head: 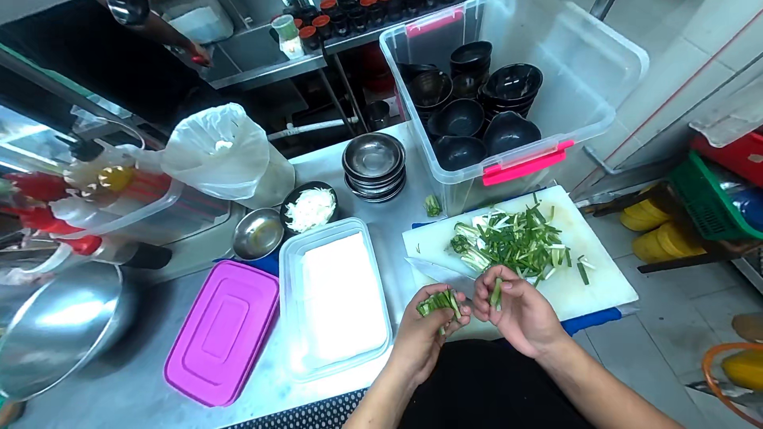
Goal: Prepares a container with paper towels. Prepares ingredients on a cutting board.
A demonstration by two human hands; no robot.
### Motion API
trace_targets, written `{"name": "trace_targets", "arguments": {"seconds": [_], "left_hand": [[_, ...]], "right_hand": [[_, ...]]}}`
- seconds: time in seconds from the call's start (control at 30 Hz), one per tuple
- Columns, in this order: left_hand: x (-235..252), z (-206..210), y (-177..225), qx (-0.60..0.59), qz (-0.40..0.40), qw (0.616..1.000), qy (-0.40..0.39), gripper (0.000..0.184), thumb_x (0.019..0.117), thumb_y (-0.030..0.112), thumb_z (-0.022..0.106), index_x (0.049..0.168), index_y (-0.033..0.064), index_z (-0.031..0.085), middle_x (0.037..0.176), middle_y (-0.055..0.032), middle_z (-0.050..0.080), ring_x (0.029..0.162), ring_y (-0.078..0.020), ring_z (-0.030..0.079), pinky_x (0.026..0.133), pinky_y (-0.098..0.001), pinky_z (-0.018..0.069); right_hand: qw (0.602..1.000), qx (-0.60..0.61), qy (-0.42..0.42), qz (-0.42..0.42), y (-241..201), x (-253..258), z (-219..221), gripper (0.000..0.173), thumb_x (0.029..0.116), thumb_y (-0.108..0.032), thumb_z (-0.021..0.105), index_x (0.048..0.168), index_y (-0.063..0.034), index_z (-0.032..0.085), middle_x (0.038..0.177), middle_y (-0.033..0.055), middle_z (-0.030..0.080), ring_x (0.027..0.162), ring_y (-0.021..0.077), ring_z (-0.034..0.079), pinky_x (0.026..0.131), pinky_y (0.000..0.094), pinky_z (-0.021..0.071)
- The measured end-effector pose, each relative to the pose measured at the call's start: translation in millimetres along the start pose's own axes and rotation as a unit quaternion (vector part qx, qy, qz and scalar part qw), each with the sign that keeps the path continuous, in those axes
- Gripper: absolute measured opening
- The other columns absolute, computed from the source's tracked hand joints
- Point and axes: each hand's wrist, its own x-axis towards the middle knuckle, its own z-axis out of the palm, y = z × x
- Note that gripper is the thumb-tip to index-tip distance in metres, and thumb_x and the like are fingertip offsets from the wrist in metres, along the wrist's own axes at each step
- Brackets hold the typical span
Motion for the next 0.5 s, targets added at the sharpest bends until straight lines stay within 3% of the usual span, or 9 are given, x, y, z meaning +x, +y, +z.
{"name": "trace_targets", "arguments": {"seconds": [0.07,0.13,0.17,0.23,0.27,0.4,0.5], "left_hand": [[0,1,1,0.011,0.004,1.0,-0.001,0.036,0.0943,-0.007,0.054,0.13,-0.0028,0.054,0.123,-0.0278,0.064,0.103,-0.0348,0.069,0.093,-0.0475,0.0587],[-1,3,1,0.042,0.012,0.999,-0.002,0.033,0.0938,-0.006,0.056,0.127,-0.0034,0.055,0.115,-0.0254,0.066,0.097,-0.0322,0.071,0.088,-0.0455,0.0604],[-1,4,0,0.064,0.018,0.998,-0.001,0.032,0.093,-0.005,0.058,0.125,-0.0033,0.056,0.11,-0.0238,0.068,0.093,-0.0304,0.071,0.085,-0.0445,0.0612],[0,5,-2,0.108,0.032,0.994,0.002,0.031,0.0913,-0.003,0.065,0.122,-0.003,0.059,0.101,-0.0209,0.069,0.087,-0.027,0.071,0.082,-0.0427,0.0615],[0,5,-2,0.128,0.039,0.991,0.004,0.031,0.0905,-0.002,0.068,0.121,-0.0027,0.061,0.099,-0.0199,0.069,0.086,-0.026,0.071,0.082,-0.0418,0.0613],[0,3,-2,0.139,0.042,0.989,0.006,0.034,0.088,-0.003,0.072,0.12,-0.0033,0.061,0.099,-0.0215,0.069,0.087,-0.0284,0.071,0.084,-0.0439,0.0617],[0,-1,-3,0.093,0.03,0.995,-0.01,0.035,0.0893,-0.002,0.071,0.122,-0.0031,0.059,0.1,-0.0218,0.069,0.088,-0.0282,0.071,0.084,-0.0437,0.0611]], "right_hand": [[0.998,-0.066,0.015,-0.009,0,0,4,0.012,0.0963,-0.03,0.064,0.098,-0.0186,0.064,0.072,-0.0003,0.054,0.059,0.0078,0.051,0.057,0.0252,0.0465],[0.984,-0.173,0.024,-0.013,0,0,9,0.012,0.0959,-0.023,0.068,0.102,-0.0136,0.065,0.073,0.0017,0.058,0.054,0.0055,0.048,0.051,0.0218,0.0416],[0.971,-0.239,0.026,-0.013,1,0,12,0.015,0.0949,-0.023,0.071,0.105,-0.0117,0.067,0.076,0.0026,0.063,0.055,0.007,0.05,0.051,0.0227,0.0434],[0.938,-0.345,0.02,-0.017,2,-1,17,0.02,0.0943,-0.026,0.074,0.107,-0.0113,0.069,0.075,0.0017,0.064,0.062,0.0119,0.061,0.059,0.028,0.0557],[0.926,-0.377,0.023,-0.016,3,-1,19,0.02,0.094,-0.028,0.074,0.105,-0.0122,0.069,0.073,0.0004,0.063,0.063,0.0118,0.062,0.061,0.0283,0.0566],[0.923,-0.385,0.018,0.007,-1,0,21,0.014,0.0958,-0.024,0.07,0.102,-0.0114,0.07,0.078,0.0016,0.068,0.068,0.0129,0.067,0.065,0.0293,0.0602],[0.946,-0.322,0.014,0.026,0,1,18,0.011,0.0965,-0.02,0.069,0.099,-0.009,0.07,0.077,0.0028,0.067,0.06,0.009,0.059,0.054,0.0227,0.0472]]}}
